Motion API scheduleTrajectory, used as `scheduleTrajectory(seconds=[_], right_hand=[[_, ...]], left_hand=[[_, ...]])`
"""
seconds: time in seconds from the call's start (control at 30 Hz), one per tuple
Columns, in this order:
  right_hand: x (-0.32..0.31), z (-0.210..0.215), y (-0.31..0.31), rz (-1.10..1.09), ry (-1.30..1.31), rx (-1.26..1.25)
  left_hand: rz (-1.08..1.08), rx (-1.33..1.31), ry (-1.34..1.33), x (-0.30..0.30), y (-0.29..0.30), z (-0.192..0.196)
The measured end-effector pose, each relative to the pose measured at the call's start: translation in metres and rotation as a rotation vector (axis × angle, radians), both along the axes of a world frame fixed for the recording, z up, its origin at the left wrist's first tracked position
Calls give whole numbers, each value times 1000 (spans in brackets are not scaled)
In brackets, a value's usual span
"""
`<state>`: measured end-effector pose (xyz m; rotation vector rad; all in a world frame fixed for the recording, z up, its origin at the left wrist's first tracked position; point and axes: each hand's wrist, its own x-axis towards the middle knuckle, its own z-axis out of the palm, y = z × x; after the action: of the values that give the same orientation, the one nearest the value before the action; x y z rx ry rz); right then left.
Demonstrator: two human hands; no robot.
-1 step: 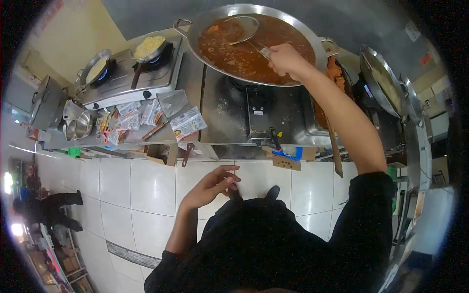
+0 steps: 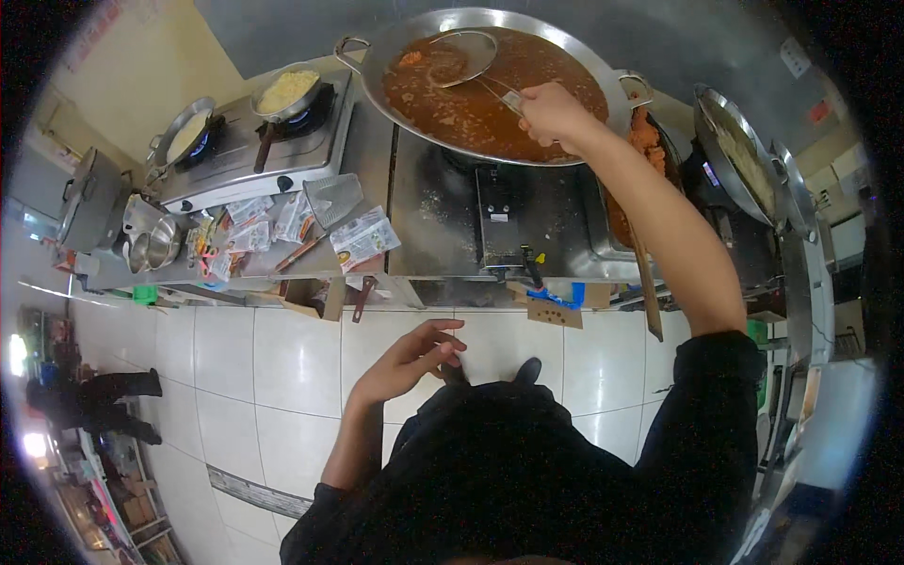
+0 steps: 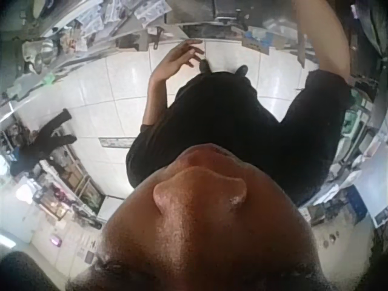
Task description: The person fries food in large pans, using a mesh strainer to move items between pans and into a container, and uses scissors to open small packets into a bowl.
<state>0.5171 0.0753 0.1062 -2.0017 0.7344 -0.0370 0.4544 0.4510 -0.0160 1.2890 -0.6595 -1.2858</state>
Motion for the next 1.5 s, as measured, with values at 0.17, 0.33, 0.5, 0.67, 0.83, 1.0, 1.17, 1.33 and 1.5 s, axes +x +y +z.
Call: scheduleTrajectory(seconds=[0.17, 0.33, 0.5, 0.67, 0.83, 1.0, 1.17, 1.33, 1.5], right_hand=[[-35, 12, 17, -46, -70, 170], [-53, 11, 20, -75, -54, 388], [-76, 13, 13, -88, -99, 414], [-92, 17, 11, -52, -93, 341], [-112, 25, -5, -121, -138, 306], [-140, 43, -34, -174, -173, 272], [-218, 48, -92, -262, -193, 180], [-311, 87, -110, -476, -169, -46], [-376, 97, -120, -542, -33, -136]], left_hand=[[-35, -15, 21, -7, 7, -5], [-83, -12, 77, -13, 13, -17], [-57, -10, -42, -17, 11, -15], [-49, 28, -58, -20, 6, -18], [-77, 46, -52, -28, -10, -17], [-269, 94, -138, -44, -27, -25], [-300, 110, -162, -65, -61, -24], [-337, 103, -12, -74, -101, -30], [-421, 56, 169, -98, -168, -2]])
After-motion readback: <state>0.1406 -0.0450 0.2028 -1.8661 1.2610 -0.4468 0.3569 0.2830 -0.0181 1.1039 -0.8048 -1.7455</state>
